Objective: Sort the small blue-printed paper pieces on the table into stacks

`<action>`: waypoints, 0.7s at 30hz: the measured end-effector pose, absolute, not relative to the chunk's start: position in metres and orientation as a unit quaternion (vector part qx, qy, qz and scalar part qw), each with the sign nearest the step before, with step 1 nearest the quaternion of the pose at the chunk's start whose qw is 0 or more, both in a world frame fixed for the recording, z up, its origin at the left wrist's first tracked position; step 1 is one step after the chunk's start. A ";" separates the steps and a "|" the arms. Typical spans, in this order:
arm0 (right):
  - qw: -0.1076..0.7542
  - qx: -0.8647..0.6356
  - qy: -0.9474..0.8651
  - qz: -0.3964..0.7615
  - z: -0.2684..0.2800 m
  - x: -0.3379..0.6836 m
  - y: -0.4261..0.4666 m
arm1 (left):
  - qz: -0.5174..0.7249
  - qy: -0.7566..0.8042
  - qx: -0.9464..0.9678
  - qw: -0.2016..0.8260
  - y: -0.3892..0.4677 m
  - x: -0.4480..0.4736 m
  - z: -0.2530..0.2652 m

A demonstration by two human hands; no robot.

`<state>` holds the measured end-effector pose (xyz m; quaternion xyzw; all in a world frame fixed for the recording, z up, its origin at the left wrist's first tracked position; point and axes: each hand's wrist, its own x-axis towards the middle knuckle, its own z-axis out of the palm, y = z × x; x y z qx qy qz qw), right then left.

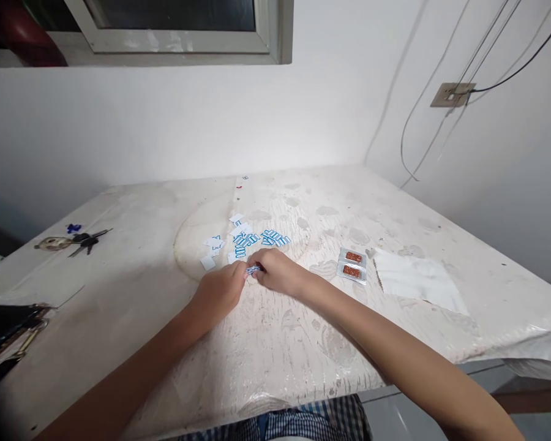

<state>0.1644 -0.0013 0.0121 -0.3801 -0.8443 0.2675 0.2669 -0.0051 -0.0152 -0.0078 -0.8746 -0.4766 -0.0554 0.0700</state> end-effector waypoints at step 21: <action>0.325 -0.686 -0.621 0.195 -0.013 0.262 0.076 | -0.204 -0.567 -0.795 -0.070 -0.019 -0.012 0.005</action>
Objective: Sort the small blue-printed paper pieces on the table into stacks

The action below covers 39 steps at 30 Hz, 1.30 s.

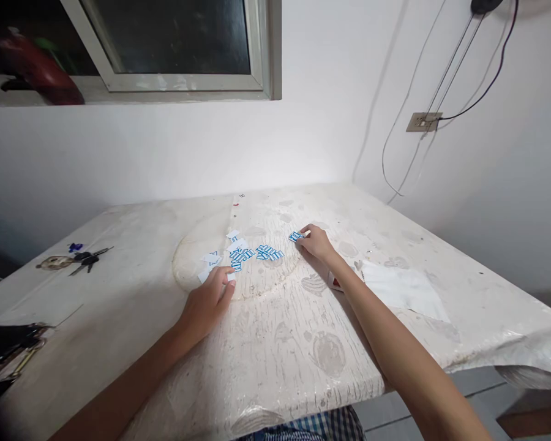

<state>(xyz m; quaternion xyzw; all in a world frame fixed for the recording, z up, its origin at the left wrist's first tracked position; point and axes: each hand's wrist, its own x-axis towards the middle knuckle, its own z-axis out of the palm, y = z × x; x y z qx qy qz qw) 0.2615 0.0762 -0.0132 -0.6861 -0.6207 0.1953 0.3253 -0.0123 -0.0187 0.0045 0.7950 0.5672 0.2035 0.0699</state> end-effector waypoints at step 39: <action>0.219 -0.452 -0.862 -0.072 -0.020 0.182 0.050 | 0.279 0.478 0.831 0.052 0.014 -0.033 -0.019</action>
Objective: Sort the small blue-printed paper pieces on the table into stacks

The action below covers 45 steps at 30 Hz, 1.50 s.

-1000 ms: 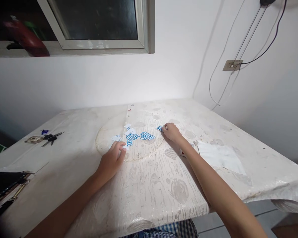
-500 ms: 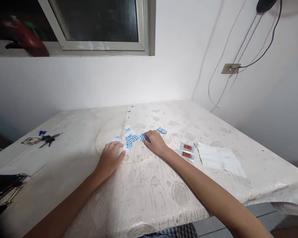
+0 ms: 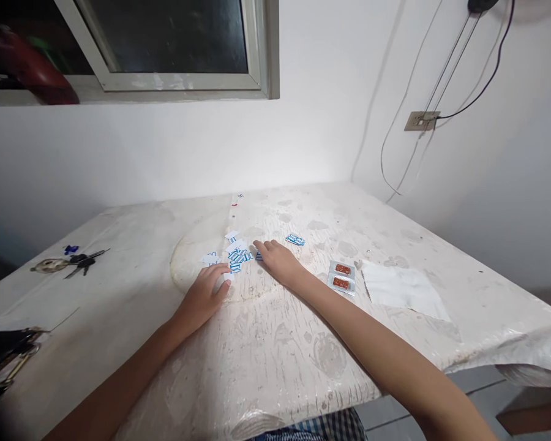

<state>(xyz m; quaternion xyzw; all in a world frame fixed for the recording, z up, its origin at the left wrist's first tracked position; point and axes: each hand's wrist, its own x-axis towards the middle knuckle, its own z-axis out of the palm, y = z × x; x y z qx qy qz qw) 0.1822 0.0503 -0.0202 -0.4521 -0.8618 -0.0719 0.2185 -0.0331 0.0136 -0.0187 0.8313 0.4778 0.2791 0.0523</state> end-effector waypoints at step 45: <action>0.432 -0.350 -0.666 0.497 0.005 0.154 0.002 | 0.384 0.361 0.534 0.661 -0.004 -0.017 0.005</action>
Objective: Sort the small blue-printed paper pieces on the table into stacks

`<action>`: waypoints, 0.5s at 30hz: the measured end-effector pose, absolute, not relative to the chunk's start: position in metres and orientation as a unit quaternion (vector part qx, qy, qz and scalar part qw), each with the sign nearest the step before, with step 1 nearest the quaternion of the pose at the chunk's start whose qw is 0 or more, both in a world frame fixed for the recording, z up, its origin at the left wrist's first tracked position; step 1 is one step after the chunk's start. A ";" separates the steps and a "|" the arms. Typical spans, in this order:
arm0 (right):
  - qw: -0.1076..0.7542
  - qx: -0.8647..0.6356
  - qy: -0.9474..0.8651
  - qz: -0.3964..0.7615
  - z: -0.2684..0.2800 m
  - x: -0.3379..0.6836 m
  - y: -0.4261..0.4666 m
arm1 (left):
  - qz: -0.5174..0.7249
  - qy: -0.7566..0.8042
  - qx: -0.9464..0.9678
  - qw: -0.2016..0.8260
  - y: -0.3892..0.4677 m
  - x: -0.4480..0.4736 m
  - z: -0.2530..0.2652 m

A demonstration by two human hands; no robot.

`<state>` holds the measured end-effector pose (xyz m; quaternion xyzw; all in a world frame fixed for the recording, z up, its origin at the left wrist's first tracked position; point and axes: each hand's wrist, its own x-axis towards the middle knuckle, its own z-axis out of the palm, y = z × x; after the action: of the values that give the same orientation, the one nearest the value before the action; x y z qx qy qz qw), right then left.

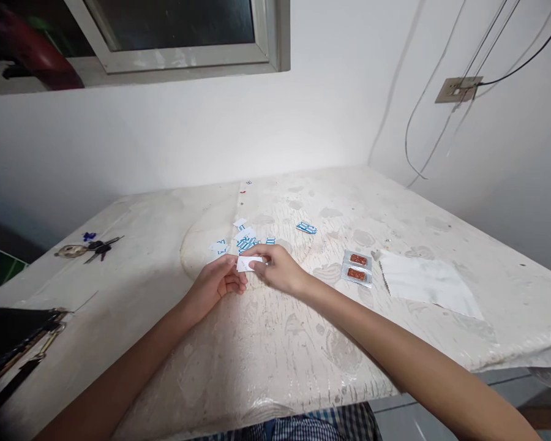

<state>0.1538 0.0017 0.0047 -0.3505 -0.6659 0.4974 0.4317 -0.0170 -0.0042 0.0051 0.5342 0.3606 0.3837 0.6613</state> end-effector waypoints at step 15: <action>0.433 -0.368 -0.737 0.365 0.004 0.152 -0.003 | 0.405 0.398 0.558 0.605 -0.010 -0.014 0.009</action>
<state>0.1524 -0.0026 0.0039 -0.3681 -0.7375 0.3651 0.4328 -0.0142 -0.0099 0.0092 0.5583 0.3977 0.4052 0.6049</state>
